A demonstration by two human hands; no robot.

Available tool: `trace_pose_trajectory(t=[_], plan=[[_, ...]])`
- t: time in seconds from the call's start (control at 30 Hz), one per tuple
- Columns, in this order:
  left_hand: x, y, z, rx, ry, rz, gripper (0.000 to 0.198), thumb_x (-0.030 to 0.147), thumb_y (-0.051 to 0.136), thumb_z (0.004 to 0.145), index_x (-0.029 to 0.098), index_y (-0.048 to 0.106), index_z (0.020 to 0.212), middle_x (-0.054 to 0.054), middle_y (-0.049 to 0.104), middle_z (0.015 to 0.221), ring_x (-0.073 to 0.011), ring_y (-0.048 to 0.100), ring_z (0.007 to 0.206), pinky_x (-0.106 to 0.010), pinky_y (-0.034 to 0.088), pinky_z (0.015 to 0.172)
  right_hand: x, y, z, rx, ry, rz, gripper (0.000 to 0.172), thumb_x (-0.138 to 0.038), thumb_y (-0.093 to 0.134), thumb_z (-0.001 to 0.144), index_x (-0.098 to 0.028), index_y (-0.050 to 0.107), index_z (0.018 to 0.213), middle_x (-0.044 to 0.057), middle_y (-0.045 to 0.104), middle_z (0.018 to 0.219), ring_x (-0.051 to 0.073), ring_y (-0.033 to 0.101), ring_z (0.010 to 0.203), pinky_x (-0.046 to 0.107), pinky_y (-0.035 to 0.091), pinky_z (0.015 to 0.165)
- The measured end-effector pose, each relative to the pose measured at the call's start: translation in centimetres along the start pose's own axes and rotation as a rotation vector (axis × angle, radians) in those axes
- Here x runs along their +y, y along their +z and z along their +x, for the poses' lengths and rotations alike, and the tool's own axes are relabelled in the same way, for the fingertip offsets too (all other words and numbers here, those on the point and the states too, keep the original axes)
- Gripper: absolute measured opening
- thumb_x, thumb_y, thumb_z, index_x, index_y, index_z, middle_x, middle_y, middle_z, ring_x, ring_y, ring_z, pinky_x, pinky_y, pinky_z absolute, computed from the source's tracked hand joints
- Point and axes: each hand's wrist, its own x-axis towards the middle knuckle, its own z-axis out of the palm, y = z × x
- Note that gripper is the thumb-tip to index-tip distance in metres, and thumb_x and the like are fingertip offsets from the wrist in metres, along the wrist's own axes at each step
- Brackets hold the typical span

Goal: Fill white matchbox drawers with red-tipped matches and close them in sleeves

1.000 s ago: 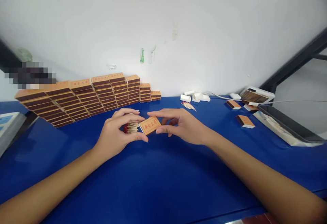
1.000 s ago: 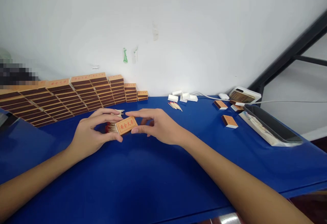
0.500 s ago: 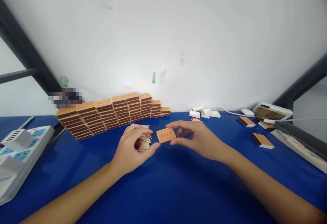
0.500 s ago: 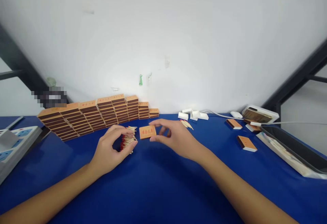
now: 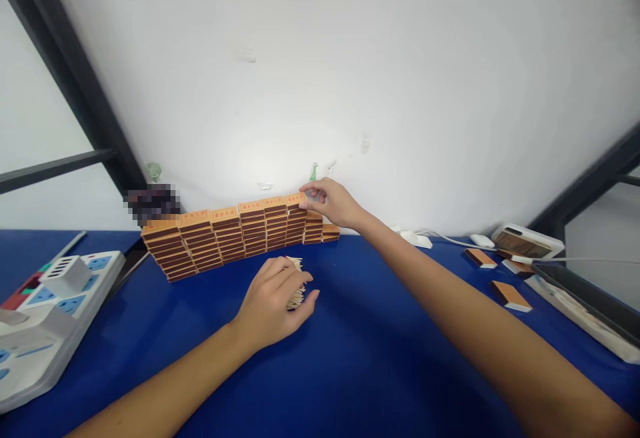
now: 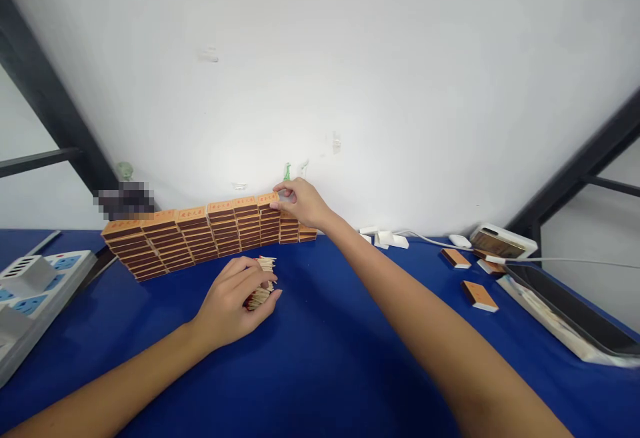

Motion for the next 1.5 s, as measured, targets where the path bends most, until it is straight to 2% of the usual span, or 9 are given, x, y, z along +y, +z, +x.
trace_pose_trajectory(t=[0.13,0.27,0.5,0.63,0.8,1.07,1.27,1.4,1.5], plan=[[0.1,0.2,-0.1,-0.004,0.038,0.003,0.01,0.021,0.069,0.098,0.021,0.067,0.108,-0.002,0.072,0.08,-0.0219,0.064,0.081,-0.039,0.055,0.076,0.2,-0.4,-0.7,0.033,-0.02,-0.026,0.041,-0.035,0.082,0.09,-0.018,0.076,0.127,0.007,0.07,0.104,0.018,0.059,0.081,0.035,0.052,0.084],[0.1,0.3,-0.1,-0.016,0.069,0.001,0.01,0.02,0.069,0.098,0.021,0.067,0.107,-0.002,0.071,0.078,-0.0223,0.065,0.082,-0.039,0.055,0.076,1.7,-3.2,-3.2,0.109,-0.004,-0.107,0.026,-0.037,0.074,0.094,-0.017,0.08,0.11,0.008,0.074,0.098,0.019,0.061,0.078,0.034,0.051,0.08],[0.1,0.4,-0.2,-0.055,0.109,-0.012,0.01,0.019,0.067,0.099,0.021,0.068,0.109,-0.003,0.073,0.081,-0.0219,0.069,0.084,-0.038,0.056,0.077,7.5,-9.8,-11.4,0.106,0.368,-0.459,0.028,-0.04,0.064,0.095,-0.017,0.08,0.093,0.009,0.077,0.085,0.021,0.064,0.073,0.033,0.048,0.069],[0.0,0.4,0.0,-0.066,0.118,-0.008,0.013,0.019,0.067,0.098,0.022,0.07,0.11,-0.003,0.076,0.085,-0.0226,0.071,0.089,-0.038,0.058,0.079,9.3,-9.4,-14.0,-0.026,0.409,-0.535,0.021,-0.032,0.067,0.094,-0.017,0.082,0.091,0.009,0.077,0.088,0.02,0.065,0.076,0.031,0.045,0.067],[-1.2,-0.2,0.3,-0.052,0.117,0.044,0.013,0.018,0.069,0.096,0.022,0.071,0.108,-0.004,0.079,0.088,-0.0253,0.072,0.093,-0.041,0.057,0.083,10.1,-7.7,-13.0,-0.162,0.413,-0.647,0.016,-0.02,0.068,0.095,-0.014,0.082,0.092,0.015,0.075,0.102,0.022,0.066,0.086,0.032,0.042,0.073],[-2.7,-0.7,0.4,-0.07,0.06,0.1,0.01,0.021,0.07,0.095,0.023,0.075,0.103,-0.006,0.079,0.09,-0.0266,0.073,0.094,-0.042,0.056,0.08,10.1,-7.4,-12.4,-0.236,0.383,-0.676,0.018,-0.017,0.065,0.099,-0.012,0.081,0.094,0.017,0.073,0.109,0.022,0.065,0.095,0.03,0.044,0.083],[-2.5,-0.6,0.4,-0.076,0.005,0.098,0.009,0.025,0.069,0.096,0.023,0.076,0.103,-0.005,0.078,0.09,-0.0261,0.072,0.094,-0.043,0.056,0.083,7.4,-7.9,-12.5,-0.183,0.332,-0.622,0.022,-0.019,0.06,0.101,-0.009,0.079,0.099,0.018,0.071,0.11,0.024,0.065,0.095,0.033,0.046,0.085],[-1.2,-0.3,0.2,-0.134,-0.04,0.088,0.018,0.035,0.072,0.098,0.024,0.075,0.112,-0.009,0.078,0.11,-0.0298,0.069,0.107,-0.049,0.056,0.096,1.6,-6.3,-14.6,-0.233,0.174,-0.397,0.016,-0.014,0.064,0.096,-0.018,0.079,0.097,0.008,0.071,0.105,0.019,0.067,0.089,0.029,0.05,0.081],[-0.2,0.0,-0.2,-0.253,-0.022,0.07,0.036,0.046,0.074,0.097,0.021,0.073,0.124,-0.015,0.071,0.132,-0.0354,0.063,0.127,-0.057,0.052,0.108,-2.8,-3.5,-16.6,-0.381,0.037,-0.226,0.014,-0.012,0.067,0.094,-0.019,0.078,0.095,0.007,0.069,0.1,0.018,0.065,0.083,0.031,0.049,0.076]])
